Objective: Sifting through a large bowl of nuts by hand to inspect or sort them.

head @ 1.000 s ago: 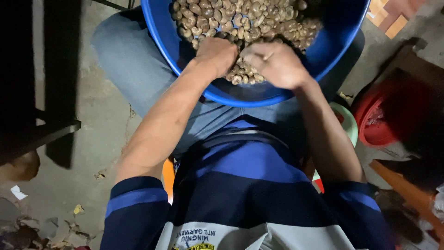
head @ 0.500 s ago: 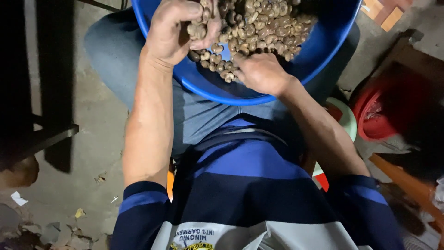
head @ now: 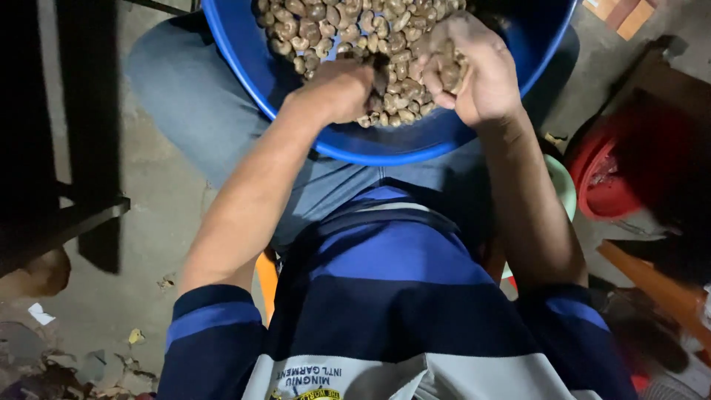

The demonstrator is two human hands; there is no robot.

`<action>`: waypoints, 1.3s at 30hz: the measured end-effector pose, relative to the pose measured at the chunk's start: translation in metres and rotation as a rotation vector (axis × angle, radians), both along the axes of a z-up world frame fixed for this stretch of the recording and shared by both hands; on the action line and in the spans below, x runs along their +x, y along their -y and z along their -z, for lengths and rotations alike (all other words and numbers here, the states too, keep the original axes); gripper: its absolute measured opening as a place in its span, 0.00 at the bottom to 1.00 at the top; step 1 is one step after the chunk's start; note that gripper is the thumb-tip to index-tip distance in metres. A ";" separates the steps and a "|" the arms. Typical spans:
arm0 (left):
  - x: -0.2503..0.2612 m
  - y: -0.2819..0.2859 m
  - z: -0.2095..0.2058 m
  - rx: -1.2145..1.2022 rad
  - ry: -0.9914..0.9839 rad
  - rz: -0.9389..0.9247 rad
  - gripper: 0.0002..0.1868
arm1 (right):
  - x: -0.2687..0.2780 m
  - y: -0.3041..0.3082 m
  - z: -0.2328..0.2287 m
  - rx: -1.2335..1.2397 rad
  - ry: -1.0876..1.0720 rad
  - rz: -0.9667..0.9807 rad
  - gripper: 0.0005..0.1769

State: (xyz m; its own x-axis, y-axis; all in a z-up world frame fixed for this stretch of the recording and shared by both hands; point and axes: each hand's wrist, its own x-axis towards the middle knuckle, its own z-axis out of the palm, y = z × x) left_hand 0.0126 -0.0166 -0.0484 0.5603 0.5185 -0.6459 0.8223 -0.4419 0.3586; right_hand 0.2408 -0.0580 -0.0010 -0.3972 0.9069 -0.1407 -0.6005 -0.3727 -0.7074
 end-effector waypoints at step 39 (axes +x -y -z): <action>-0.040 -0.026 -0.021 0.348 0.068 -0.018 0.13 | -0.047 0.019 0.025 0.642 1.751 -0.755 0.14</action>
State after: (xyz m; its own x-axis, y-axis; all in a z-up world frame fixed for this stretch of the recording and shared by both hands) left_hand -0.0274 0.0092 -0.0279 0.5847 0.7113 -0.3900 0.8105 -0.5327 0.2435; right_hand 0.1939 -0.0775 -0.0258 -0.4683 0.7216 -0.5099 0.8793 0.3242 -0.3489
